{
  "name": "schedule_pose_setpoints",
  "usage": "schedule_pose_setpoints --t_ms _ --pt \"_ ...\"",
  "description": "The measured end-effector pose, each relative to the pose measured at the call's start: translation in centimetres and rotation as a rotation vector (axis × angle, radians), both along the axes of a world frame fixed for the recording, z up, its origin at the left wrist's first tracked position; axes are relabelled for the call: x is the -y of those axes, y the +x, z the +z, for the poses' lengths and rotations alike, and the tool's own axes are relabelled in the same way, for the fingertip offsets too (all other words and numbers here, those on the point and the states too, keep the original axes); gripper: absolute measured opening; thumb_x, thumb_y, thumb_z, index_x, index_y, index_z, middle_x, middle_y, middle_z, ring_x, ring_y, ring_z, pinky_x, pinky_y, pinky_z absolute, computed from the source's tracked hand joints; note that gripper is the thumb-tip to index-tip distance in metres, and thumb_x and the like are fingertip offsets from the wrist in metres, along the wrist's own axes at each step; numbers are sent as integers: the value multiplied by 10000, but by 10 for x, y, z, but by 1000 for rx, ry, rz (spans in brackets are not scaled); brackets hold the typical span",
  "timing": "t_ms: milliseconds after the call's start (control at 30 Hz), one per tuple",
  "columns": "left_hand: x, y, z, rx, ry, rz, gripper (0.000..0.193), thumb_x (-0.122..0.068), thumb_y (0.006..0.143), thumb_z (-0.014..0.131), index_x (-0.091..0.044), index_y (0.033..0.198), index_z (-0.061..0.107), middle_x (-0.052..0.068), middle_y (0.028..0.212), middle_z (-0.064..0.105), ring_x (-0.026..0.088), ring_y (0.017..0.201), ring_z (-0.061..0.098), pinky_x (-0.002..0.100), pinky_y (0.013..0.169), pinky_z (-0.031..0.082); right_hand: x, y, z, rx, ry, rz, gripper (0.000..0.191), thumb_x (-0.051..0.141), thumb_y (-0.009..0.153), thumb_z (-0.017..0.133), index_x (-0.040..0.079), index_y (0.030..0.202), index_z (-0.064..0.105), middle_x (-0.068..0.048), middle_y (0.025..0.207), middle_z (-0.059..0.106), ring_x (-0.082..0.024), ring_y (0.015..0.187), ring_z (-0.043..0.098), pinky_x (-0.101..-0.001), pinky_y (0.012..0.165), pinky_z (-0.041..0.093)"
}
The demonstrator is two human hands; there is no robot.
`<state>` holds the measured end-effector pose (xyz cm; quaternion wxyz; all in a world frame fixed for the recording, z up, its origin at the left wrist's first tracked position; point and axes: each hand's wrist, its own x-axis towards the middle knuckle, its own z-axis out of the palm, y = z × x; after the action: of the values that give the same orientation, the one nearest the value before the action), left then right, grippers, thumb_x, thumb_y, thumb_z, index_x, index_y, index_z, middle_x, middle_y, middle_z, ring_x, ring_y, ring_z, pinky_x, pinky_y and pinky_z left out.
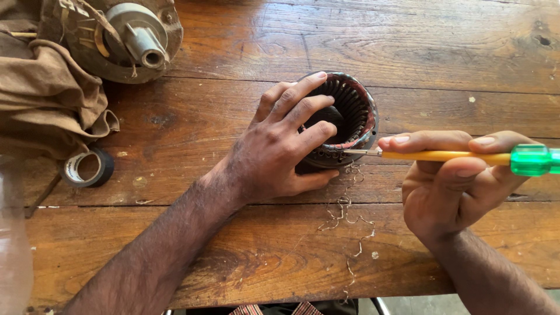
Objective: The person removes old wire windings from an electric motor stator on a wooden workbench. They pry at the winding with a screwdriver, pull strands of wire out by hand, and work the loosened wire free from the slots around the stator.
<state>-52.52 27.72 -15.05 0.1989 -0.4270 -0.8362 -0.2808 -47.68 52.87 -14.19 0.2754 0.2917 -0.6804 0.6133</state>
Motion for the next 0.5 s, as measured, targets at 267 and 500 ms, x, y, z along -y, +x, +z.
schedule_pose_setpoints --t_ms 267,500 --pt "0 0 0 5 3 -1 541 -479 874 845 -104 1210 648 167 1459 474 336 1527 286 581 1256 204 -6 -10 3 52 10 -5 244 322 1227 402 126 1351 327 -265 931 687 -319 779 751 -440 766 655" --pt "0 1 1 26 -15 9 543 -475 841 858 -122 1197 648 154 1462 481 328 1533 278 576 1257 194 -10 -12 -1 194 -70 72 178 292 1295 376 127 1349 335 -272 997 697 -311 850 745 -410 804 663"
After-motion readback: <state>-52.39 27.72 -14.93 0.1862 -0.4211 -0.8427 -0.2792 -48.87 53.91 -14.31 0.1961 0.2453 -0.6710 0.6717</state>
